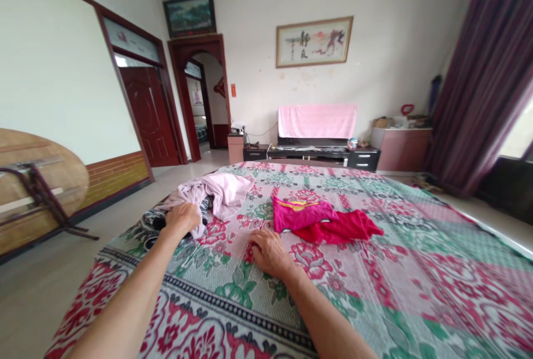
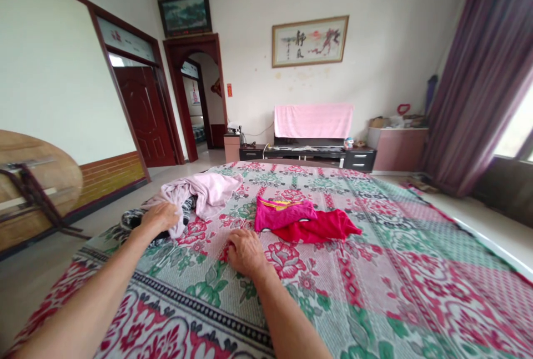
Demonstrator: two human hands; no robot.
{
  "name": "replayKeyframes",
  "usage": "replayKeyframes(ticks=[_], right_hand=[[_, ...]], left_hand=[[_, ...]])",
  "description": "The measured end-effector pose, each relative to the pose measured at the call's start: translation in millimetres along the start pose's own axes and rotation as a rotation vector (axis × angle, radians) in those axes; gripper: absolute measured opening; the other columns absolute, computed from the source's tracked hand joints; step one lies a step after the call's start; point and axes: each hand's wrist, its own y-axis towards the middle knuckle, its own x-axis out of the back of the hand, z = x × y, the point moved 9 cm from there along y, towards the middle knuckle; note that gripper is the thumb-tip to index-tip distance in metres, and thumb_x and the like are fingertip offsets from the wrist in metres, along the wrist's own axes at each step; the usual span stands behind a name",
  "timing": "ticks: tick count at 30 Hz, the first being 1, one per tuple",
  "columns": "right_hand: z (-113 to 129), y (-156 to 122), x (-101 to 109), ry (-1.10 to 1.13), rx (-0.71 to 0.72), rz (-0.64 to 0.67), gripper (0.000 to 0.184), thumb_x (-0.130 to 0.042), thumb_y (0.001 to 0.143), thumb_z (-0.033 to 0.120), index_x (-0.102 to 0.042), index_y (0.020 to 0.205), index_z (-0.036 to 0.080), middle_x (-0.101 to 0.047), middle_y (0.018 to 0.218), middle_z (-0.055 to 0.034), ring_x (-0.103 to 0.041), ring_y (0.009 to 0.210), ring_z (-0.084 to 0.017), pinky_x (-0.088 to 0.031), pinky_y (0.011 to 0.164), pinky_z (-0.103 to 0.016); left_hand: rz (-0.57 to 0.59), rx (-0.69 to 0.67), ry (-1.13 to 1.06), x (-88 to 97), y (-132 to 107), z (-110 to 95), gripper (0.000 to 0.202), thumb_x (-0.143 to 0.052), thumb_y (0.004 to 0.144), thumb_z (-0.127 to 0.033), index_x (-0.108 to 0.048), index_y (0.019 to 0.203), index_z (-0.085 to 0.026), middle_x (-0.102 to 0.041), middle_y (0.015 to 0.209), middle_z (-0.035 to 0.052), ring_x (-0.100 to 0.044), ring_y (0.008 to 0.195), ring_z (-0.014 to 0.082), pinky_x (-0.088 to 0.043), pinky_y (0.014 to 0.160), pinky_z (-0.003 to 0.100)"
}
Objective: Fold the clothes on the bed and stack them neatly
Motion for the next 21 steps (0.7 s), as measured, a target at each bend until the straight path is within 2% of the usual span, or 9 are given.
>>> replayKeyframes(ticks=[1,3,6,8,10,13,17,19,21], right_hand=[[-1,0,0,0.007,-0.001,-0.006,0.018,-0.048,0.080,0.013,-0.063,0.087,0.020,-0.065,0.095,-0.0029,-0.056,0.092,-0.015,-0.039,0.085,-0.027],[-6,2,4,0.013,-0.017,-0.060,0.020,-0.047,0.080,0.012,-0.063,0.089,0.019,-0.065,0.092,-0.0036,-0.056,0.090,-0.016,-0.040,0.084,-0.027],[-23,1,33,-0.039,-0.124,-0.306,0.029,-0.046,0.079,0.010,-0.062,0.102,0.018,-0.063,0.107,-0.0077,-0.052,0.102,-0.018,-0.037,0.092,-0.031],[-39,-5,58,-0.115,-0.242,-0.478,0.035,-0.045,0.079,0.010,-0.060,0.110,0.018,-0.056,0.122,-0.0094,-0.044,0.116,-0.021,-0.031,0.100,-0.037],[-59,-15,82,-0.186,-0.378,-0.580,0.040,-0.045,0.077,0.010,-0.058,0.114,0.018,-0.050,0.130,-0.0099,-0.037,0.124,-0.024,-0.026,0.103,-0.041],[-92,-37,114,-0.245,-0.594,-0.681,0.046,-0.045,0.075,0.011,-0.055,0.119,0.018,-0.044,0.136,-0.0115,-0.032,0.128,-0.027,-0.023,0.104,-0.047],[-130,-66,138,-0.256,-0.808,-0.756,0.045,-0.044,0.079,0.019,-0.052,0.123,0.015,-0.046,0.134,-0.0160,-0.036,0.125,-0.031,-0.026,0.101,-0.049],[-144,-74,140,-0.242,-0.867,-0.736,0.044,-0.044,0.081,0.023,-0.053,0.123,0.013,-0.052,0.128,-0.0178,-0.041,0.120,-0.031,-0.028,0.098,-0.047],[-152,-75,137,-0.236,-0.899,-0.682,0.044,-0.045,0.082,0.028,-0.054,0.122,0.012,-0.056,0.121,-0.0187,-0.044,0.117,-0.031,-0.029,0.097,-0.047]], left_hand=[[-0.006,0.008,0.008,-1.4,0,-1,0.032,-0.048,0.072,-0.018,-0.071,0.093,-0.011,-0.066,0.106,0.0204,-0.059,0.103,0.0350,-0.045,0.084,0.045],[-0.114,-0.041,0.015,6.0,-2,-13,0.036,-0.046,0.076,-0.021,-0.069,0.103,-0.014,-0.064,0.113,0.0178,-0.057,0.108,0.0332,-0.043,0.090,0.044],[-0.273,-0.272,-0.094,12.3,-11,-64,0.038,-0.044,0.080,-0.025,-0.065,0.111,-0.018,-0.063,0.117,0.0118,-0.056,0.110,0.0255,-0.040,0.096,0.035],[-0.234,-0.421,-0.224,-0.9,-19,-107,0.036,-0.044,0.081,-0.025,-0.066,0.108,-0.018,-0.064,0.115,0.0089,-0.057,0.107,0.0209,-0.040,0.096,0.029],[-0.147,-0.504,-0.345,-20.8,-27,-147,0.032,-0.046,0.083,-0.028,-0.068,0.103,-0.019,-0.067,0.112,0.0071,-0.059,0.104,0.0186,-0.041,0.093,0.026],[-0.049,-0.506,-0.435,-48.5,-35,-190,0.028,-0.049,0.083,-0.034,-0.070,0.094,-0.020,-0.069,0.105,0.0063,-0.061,0.099,0.0189,-0.042,0.086,0.026],[-0.034,-0.390,-0.442,-71.7,-37,-211,0.034,-0.048,0.085,-0.042,-0.071,0.087,-0.018,-0.070,0.094,0.0084,-0.062,0.093,0.0207,-0.042,0.081,0.028],[-0.087,-0.383,-0.433,-76.1,-38,-215,0.036,-0.050,0.084,-0.045,-0.071,0.089,-0.016,-0.069,0.094,0.0105,-0.061,0.093,0.0219,-0.042,0.081,0.029],[-0.152,-0.435,-0.431,-77.8,-42,-220,0.035,-0.051,0.083,-0.044,-0.071,0.091,-0.017,-0.067,0.094,0.0109,-0.061,0.093,0.0222,-0.042,0.082,0.030]])
